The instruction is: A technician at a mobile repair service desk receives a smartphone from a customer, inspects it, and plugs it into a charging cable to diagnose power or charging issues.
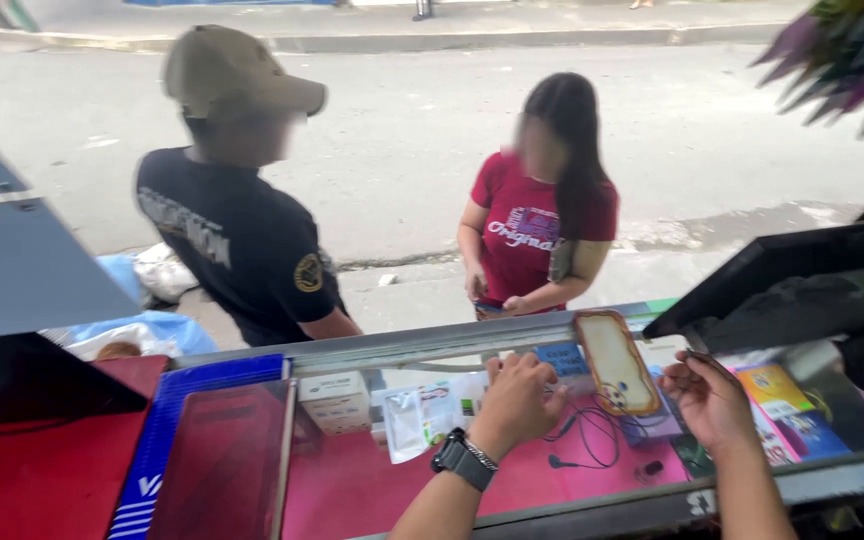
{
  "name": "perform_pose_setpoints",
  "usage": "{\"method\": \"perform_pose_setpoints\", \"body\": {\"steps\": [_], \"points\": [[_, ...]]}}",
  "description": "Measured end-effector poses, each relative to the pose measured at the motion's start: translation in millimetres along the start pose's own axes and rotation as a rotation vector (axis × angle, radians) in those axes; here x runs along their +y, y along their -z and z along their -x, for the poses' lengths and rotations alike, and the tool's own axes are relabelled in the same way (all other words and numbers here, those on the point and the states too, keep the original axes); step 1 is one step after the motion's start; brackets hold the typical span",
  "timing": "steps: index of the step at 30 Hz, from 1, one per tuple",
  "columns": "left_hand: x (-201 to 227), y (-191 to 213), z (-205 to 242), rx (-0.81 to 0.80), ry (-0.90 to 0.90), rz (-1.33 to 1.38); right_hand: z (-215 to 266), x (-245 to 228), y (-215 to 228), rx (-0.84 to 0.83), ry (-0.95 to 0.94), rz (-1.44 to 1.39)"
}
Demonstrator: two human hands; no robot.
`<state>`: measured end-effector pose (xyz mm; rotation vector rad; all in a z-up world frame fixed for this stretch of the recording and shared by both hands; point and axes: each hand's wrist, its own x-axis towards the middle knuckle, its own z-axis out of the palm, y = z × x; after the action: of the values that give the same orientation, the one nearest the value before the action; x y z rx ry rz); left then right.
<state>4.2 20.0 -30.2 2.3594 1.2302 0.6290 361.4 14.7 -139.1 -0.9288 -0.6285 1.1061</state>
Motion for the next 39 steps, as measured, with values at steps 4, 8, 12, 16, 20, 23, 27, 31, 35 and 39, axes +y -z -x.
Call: {"method": "perform_pose_setpoints", "body": {"steps": [4, 8, 12, 16, 20, 23, 27, 31, 35, 39], "points": [[-5, -8, 0, -0.015, 0.0, 0.02, 14, -11, -19, 0.021, -0.005, 0.038], [-5, -11, 0, 0.013, -0.016, 0.022, 12, -6, -11, 0.054, 0.007, 0.06], [-4, -8, 0, -0.016, -0.004, 0.033, 12, -9, -13, 0.036, -0.019, 0.044], [-2, -9, 1, -0.026, -0.009, 0.044, 17, -14, -23, 0.082, -0.045, 0.032], [-2, -14, 3, -0.018, -0.025, 0.043, 13, -7, -9, 0.119, -0.065, -0.009], [0, -8, 1, -0.006, -0.037, 0.02, 10, -9, -11, 0.106, -0.06, -0.014], [4, -2, 2, -0.042, -0.021, 0.033, 10, -7, -10, 0.08, -0.043, 0.019], [2, -4, 1, -0.046, -0.018, 0.033, 6, -3, -7, 0.075, 0.0, -0.012], [2, -5, 1, -0.044, -0.018, 0.041, 7, -4, -6, 0.059, -0.004, -0.008], [-3, -10, 2, -0.008, -0.023, 0.037, 10, -3, -12, 0.062, 0.031, -0.014]]}}
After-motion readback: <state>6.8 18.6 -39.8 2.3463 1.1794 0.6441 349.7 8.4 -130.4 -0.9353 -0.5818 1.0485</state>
